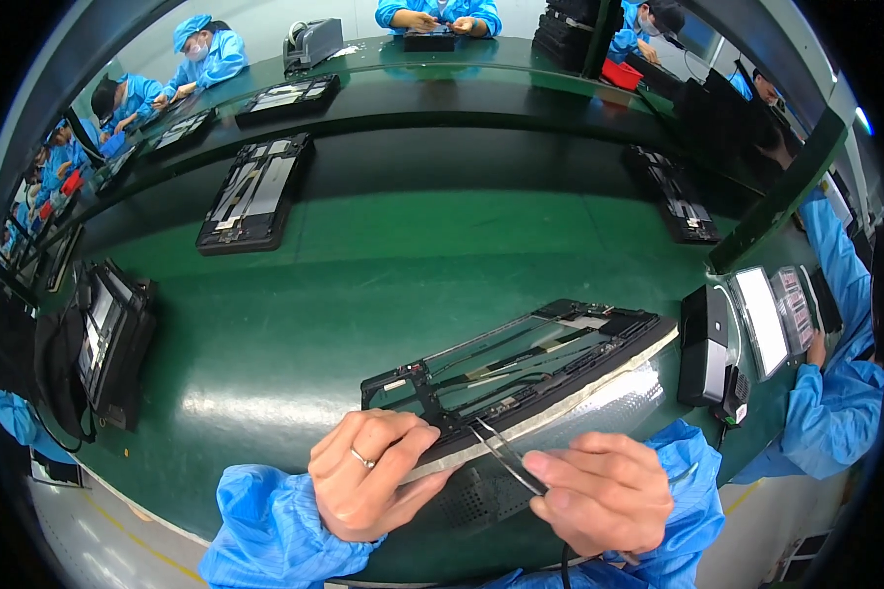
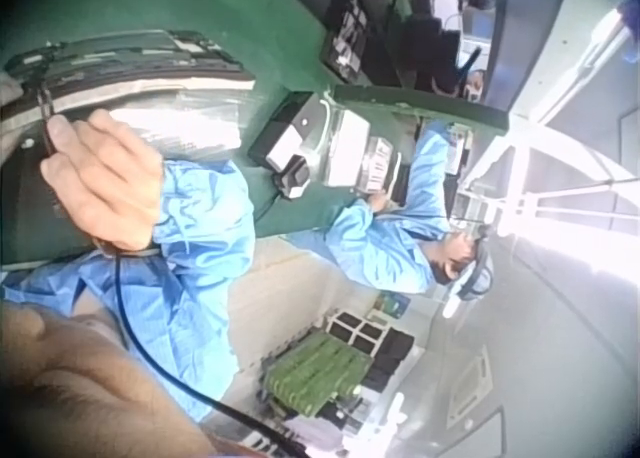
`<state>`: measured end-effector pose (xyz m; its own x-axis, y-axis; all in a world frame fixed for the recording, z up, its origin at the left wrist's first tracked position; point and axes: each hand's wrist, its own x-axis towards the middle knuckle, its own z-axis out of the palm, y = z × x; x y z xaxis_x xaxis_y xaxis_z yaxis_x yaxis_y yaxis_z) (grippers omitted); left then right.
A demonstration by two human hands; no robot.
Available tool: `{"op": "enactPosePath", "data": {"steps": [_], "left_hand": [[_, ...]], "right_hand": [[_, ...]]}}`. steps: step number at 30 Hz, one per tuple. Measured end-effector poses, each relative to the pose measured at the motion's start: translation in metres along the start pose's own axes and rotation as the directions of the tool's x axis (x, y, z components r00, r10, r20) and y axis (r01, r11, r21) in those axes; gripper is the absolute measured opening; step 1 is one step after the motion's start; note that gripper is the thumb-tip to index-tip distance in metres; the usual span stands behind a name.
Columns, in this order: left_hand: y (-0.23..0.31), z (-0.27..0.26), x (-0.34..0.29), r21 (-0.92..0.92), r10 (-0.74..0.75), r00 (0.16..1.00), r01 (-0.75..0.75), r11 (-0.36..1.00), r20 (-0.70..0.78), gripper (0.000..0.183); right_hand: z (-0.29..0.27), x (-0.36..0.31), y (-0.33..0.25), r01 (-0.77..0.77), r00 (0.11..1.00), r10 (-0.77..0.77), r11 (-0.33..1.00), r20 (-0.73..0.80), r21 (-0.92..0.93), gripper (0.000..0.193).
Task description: The person repeatedly takes tablet frames from a conveyor, uses tweezers to peel small adhesive pads from a sheet and apply them onto the frames, and places the assembled frames back onto the conveyor.
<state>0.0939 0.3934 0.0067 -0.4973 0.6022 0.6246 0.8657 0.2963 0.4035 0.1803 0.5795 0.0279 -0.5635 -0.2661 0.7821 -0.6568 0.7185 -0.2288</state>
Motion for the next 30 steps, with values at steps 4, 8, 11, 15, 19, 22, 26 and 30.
{"op": "enactPosePath", "data": {"steps": [4, 8, 11, 15, 19, 22, 26, 30], "left_hand": [[0.004, 0.001, 0.002, 0.090, 0.054, 0.996, -0.061, 0.994, 0.074, 0.044], [0.001, 0.003, 0.008, 0.182, 0.218, 0.972, -0.231, 0.956, 0.088, 0.038], [-0.012, 0.003, 0.034, 0.271, 0.250, 0.966, -0.258, 0.927, 0.064, 0.031], [-0.047, 0.030, 0.077, 0.517, 0.366, 0.928, -0.350, 0.781, 0.075, 0.024], [-0.106, 0.070, 0.119, 0.744, 0.335, 0.940, -0.263, 0.614, 0.055, 0.015], [-0.155, 0.102, 0.130, 0.878, 0.201, 0.980, -0.104, 0.468, 0.008, 0.013], [-0.160, 0.141, 0.134, 0.623, -0.371, 0.926, 0.248, 0.742, 0.073, 0.045], [-0.173, 0.103, 0.118, 0.276, -0.296, 0.904, 0.383, 0.882, -0.307, 0.061]], "right_hand": [[-0.014, -0.001, 0.002, -0.136, 0.990, 0.136, 0.990, -0.019, 0.033, 0.033], [-0.036, -0.014, 0.012, -0.182, 0.981, 0.184, 0.982, -0.054, 0.046, 0.040], [-0.036, -0.028, 0.018, -0.307, 0.936, 0.319, 0.946, -0.147, 0.101, 0.033], [-0.033, -0.050, 0.028, -0.351, 0.903, 0.365, 0.931, -0.228, 0.100, 0.028], [-0.020, -0.066, 0.028, -0.437, 0.853, 0.450, 0.893, -0.263, 0.110, 0.019], [-0.006, -0.066, 0.016, -0.577, 0.755, 0.598, 0.801, -0.268, 0.163, 0.012], [-0.015, -0.070, 0.019, -0.507, 0.862, 0.506, 0.861, -0.036, -0.046, 0.012], [-0.001, -0.076, 0.018, -0.694, 0.662, 0.718, 0.696, -0.216, 0.187, 0.009]]}}
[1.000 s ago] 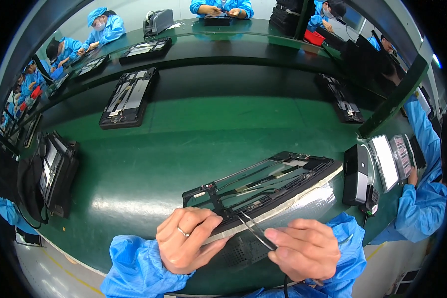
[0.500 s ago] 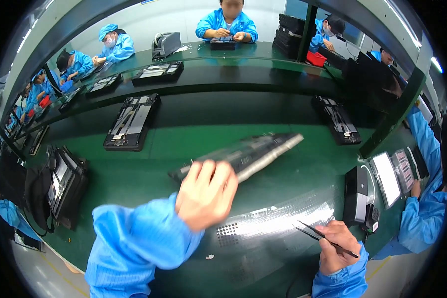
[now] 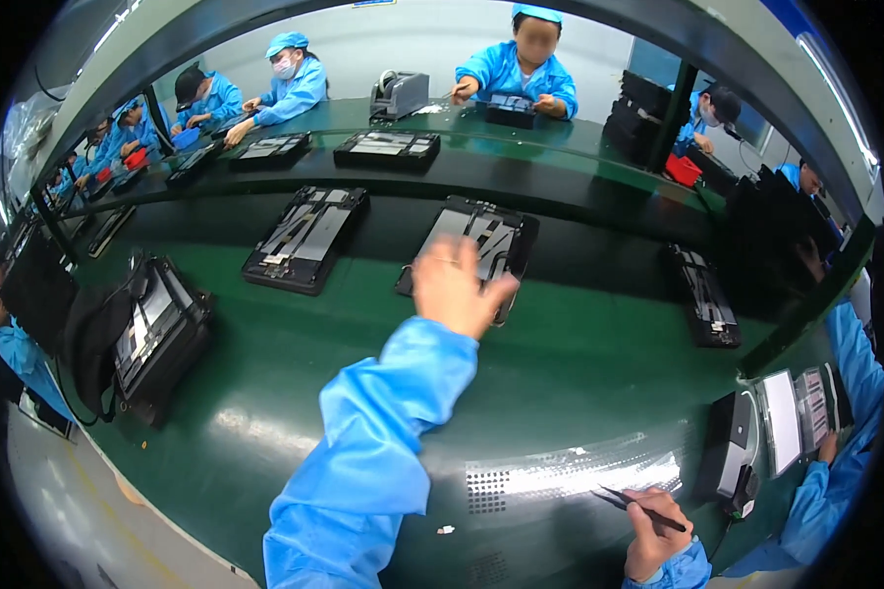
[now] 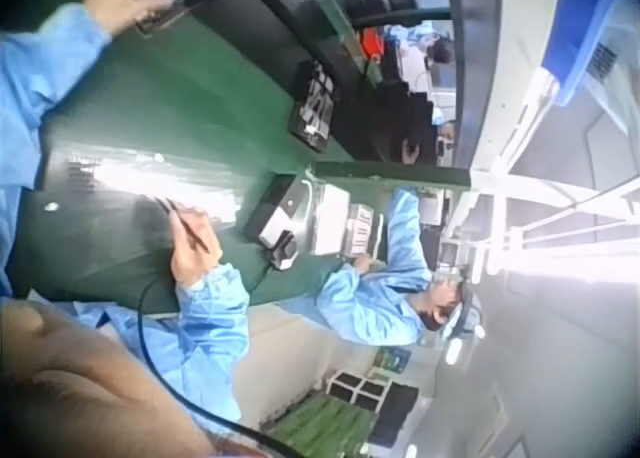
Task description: The person repeatedly takes tablet frames from a conveyor, uses tweezers to peel small adhesive pads from a sheet and apply them onto the frames, and places the assembled frames back onto the conveyor.
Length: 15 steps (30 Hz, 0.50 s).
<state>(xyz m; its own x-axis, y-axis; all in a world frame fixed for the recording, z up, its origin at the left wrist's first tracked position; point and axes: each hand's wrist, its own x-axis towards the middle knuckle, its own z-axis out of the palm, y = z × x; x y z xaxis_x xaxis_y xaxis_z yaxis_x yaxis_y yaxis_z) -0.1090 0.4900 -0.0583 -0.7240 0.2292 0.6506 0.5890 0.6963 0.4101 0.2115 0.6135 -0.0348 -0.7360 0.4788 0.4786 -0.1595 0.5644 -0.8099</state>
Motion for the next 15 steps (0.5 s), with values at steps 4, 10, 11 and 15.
{"op": "enactPosePath", "data": {"steps": [4, 10, 11, 15], "left_hand": [[-0.112, -0.059, 0.005, -0.459, -0.688, 0.540, 0.512, 0.726, -0.485, 0.062], [-0.223, -0.119, -0.006, -0.796, -0.997, -0.063, 0.605, -0.003, -0.044, 0.069], [-0.218, -0.121, -0.001, -0.828, -0.999, -0.035, 0.560, -0.017, -0.004, 0.071], [-0.228, -0.114, 0.008, -0.884, -0.990, 0.012, 0.451, -0.122, 0.142, 0.081]], "right_hand": [[0.017, -0.002, 0.005, -0.207, 0.974, 0.215, 0.972, -0.065, 0.108, 0.007], [0.027, 0.000, 0.002, -0.176, 0.983, 0.179, 0.979, -0.028, 0.105, 0.006], [0.028, -0.001, 0.002, -0.168, 0.985, 0.171, 0.983, -0.034, 0.081, 0.007], [0.034, -0.001, -0.001, -0.201, 0.979, 0.204, 0.975, -0.023, 0.096, 0.007]]}}
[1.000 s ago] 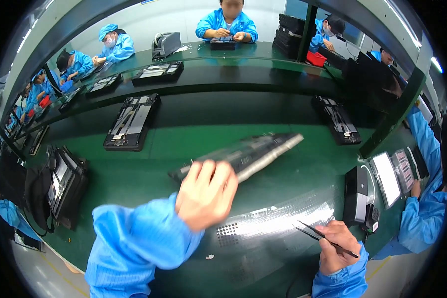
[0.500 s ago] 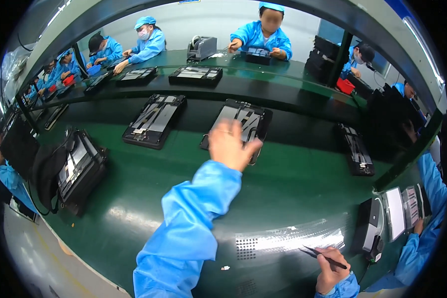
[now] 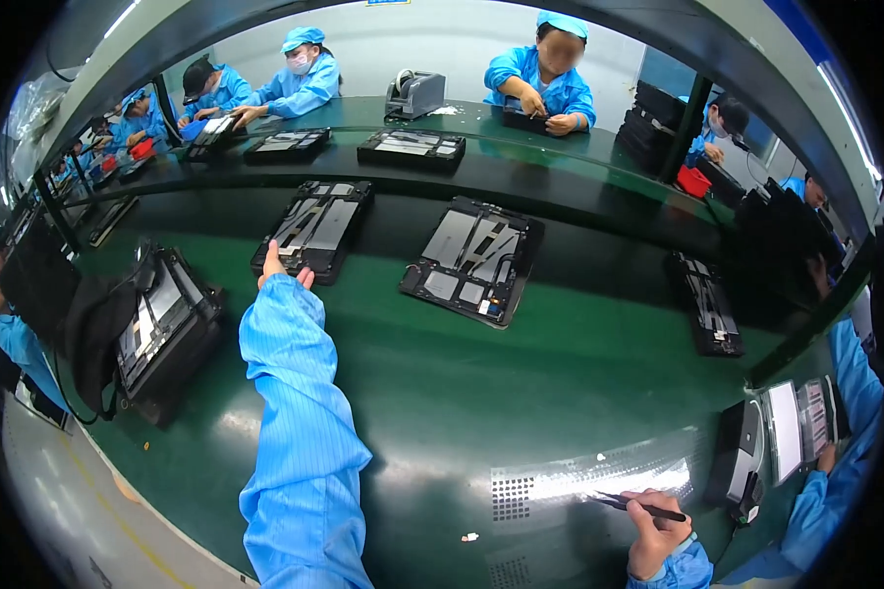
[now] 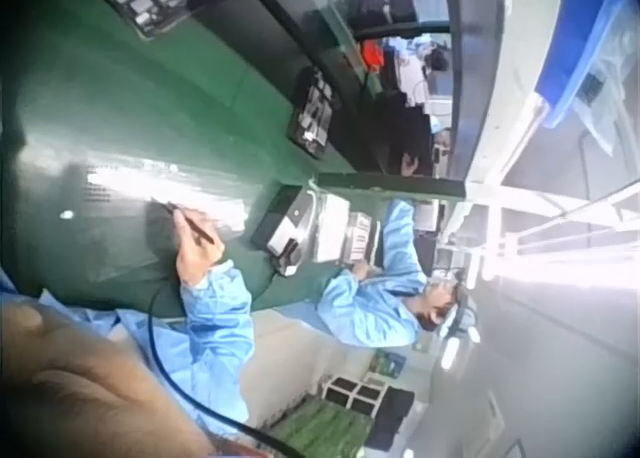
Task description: The person repeatedly takes tablet frames from a conveyor, uses tweezers to peel small adhesive pads from a sheet and apply them onto the frames, and places the assembled frames back onto the conveyor.
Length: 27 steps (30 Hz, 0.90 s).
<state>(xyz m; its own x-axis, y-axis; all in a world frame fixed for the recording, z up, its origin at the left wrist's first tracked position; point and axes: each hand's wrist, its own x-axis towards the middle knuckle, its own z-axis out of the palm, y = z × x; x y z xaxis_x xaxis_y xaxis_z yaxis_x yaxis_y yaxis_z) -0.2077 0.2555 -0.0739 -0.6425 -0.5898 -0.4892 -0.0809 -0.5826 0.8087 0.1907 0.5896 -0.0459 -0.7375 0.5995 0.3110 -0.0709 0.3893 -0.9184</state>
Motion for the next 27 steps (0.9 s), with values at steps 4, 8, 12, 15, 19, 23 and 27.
{"op": "enactPosePath", "data": {"steps": [4, 8, 12, 15, 19, 23, 27], "left_hand": [[-0.010, 0.001, 0.006, -0.142, -0.046, 0.998, 0.050, 0.989, 0.036, 0.084], [-0.010, 0.002, 0.028, -0.069, 0.065, 0.994, -0.060, 0.996, 0.084, 0.073], [-0.023, 0.014, 0.029, -0.263, 0.113, 0.963, -0.046, 0.964, 0.243, 0.053], [-0.035, 0.032, 0.015, -0.213, 0.062, 0.997, -0.068, 0.975, -0.036, 0.051], [-0.018, 0.014, 0.003, -0.096, 0.161, 0.987, -0.162, 0.982, -0.015, 0.041], [-0.007, -0.032, -0.033, -0.303, 0.299, 0.883, -0.193, 0.933, 0.361, 0.032], [0.017, -0.141, -0.073, -0.093, 0.212, 0.768, -0.196, 0.976, 0.604, 0.031]], "right_hand": [[0.001, 0.002, 0.004, 0.025, 1.000, -0.025, 0.999, 0.003, -0.041, 0.006], [0.007, 0.004, 0.000, -0.034, 0.999, 0.036, 0.995, 0.012, -0.091, 0.007], [0.011, 0.004, 0.005, -0.050, 0.999, 0.050, 0.995, 0.002, -0.084, 0.007], [0.011, 0.003, 0.006, -0.071, 0.997, 0.070, 0.996, -0.019, -0.061, 0.007], [0.006, 0.000, 0.002, -0.052, 0.997, 0.049, 0.998, -0.067, -0.033, 0.008], [-0.008, -0.010, 0.007, -0.047, 0.996, 0.051, 0.997, -0.077, 0.063, 0.008], [-0.016, -0.016, 0.004, -0.075, 0.997, 0.074, 0.997, 0.028, 0.023, 0.009]]}}
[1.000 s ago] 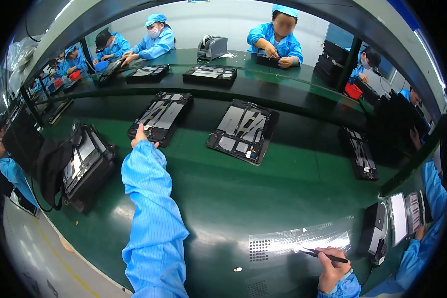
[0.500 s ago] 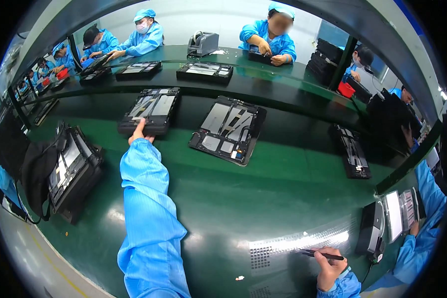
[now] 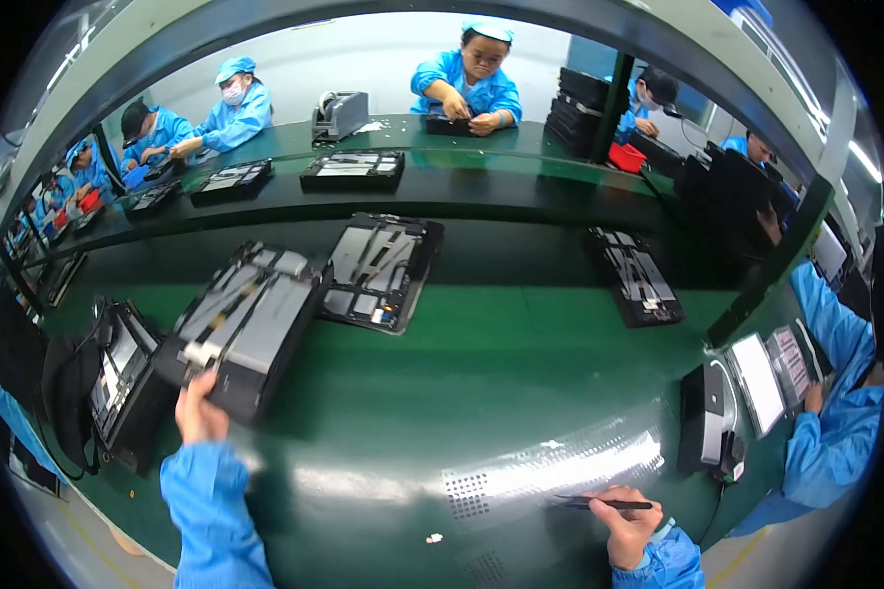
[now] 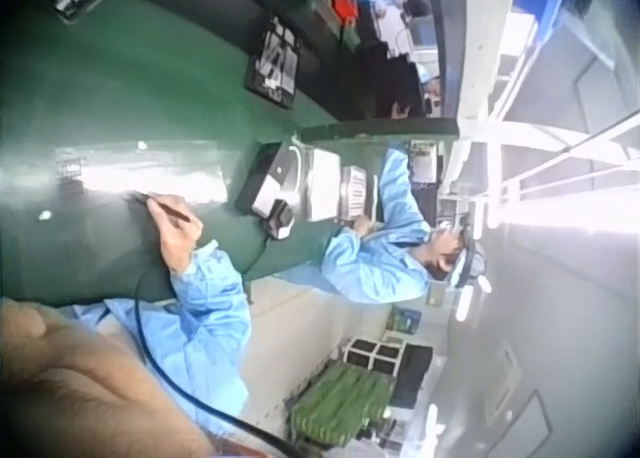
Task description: The person repeatedly takes tablet frames from a conveyor, uses tweezers to peel small adhesive pads from a sheet and apply them onto the frames, and places the assembled frames back onto the conveyor.
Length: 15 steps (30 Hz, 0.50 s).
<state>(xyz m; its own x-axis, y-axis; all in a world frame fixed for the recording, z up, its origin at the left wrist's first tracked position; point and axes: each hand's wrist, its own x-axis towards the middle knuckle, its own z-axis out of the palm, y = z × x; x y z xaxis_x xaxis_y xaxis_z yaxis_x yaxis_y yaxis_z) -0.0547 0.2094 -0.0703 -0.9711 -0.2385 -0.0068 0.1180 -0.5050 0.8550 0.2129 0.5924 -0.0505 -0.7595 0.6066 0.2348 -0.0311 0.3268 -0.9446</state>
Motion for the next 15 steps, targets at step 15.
{"op": "enactPosePath", "data": {"steps": [15], "left_hand": [[0.072, -0.077, -0.196, 0.804, -0.227, 0.950, 0.302, 0.512, -0.213, 0.029]], "right_hand": [[-0.027, 0.007, -0.002, 0.385, 0.870, -0.287, 0.903, 0.402, -0.189, 0.015]]}}
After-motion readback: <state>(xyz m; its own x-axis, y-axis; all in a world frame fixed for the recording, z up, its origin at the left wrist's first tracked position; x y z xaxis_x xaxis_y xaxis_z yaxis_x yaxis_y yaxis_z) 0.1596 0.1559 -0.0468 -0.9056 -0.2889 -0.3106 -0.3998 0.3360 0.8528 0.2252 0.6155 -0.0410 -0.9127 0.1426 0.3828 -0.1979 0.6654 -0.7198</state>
